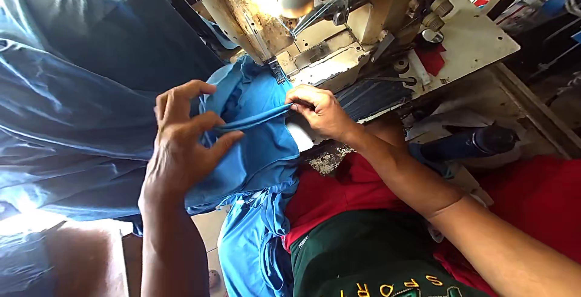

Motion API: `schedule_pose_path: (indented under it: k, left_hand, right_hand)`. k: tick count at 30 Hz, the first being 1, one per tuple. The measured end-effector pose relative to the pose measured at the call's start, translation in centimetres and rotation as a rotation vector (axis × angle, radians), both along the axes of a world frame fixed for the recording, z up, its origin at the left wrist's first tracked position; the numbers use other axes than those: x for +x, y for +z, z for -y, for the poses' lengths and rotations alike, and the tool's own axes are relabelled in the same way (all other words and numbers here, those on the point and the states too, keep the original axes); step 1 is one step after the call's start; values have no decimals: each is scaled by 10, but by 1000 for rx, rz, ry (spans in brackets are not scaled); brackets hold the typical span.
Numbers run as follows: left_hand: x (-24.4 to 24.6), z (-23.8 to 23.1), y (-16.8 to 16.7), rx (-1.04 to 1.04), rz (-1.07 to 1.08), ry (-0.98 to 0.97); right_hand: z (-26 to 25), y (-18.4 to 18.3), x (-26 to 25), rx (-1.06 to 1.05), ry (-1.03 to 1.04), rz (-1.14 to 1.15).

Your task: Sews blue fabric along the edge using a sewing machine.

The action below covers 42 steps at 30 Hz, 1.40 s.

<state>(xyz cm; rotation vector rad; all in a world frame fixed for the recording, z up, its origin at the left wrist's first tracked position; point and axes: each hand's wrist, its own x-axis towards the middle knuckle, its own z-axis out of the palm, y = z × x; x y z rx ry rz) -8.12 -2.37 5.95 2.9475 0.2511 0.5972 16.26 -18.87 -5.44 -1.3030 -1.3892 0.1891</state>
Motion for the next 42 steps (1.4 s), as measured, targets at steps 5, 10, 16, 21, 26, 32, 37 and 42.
schedule_pose_path:
  k: [5,10,16,21,26,32,37,42]
  left_hand:
    - [5,62,-26,-236,135,-369]
    - [23,94,-81,-260,231,-260]
    - [54,85,-142,66,228,56]
    - [35,82,-140,123,229,117]
    - [25,79,-115,148,133,131]
    - [47,50,-80,191,129,100]
    - [64,19,-65,217,98,61]
    - [74,-2,-55,140,94,-35]
  right_hand:
    - [38,22,-5,-69,294,196]
    - [78,-1,-23,-100,196,205]
    - [86,-24,-34,-46,89,-8]
    - [86,-24,-35,-62,42,-107]
    - [73,-22,-28,-47,11,-176]
    - [40,-17,-17,-33,-49,-193]
    - [15,-9,-13,-41,-62,-296]
    - [1,-2,-15,-8,-90,-289]
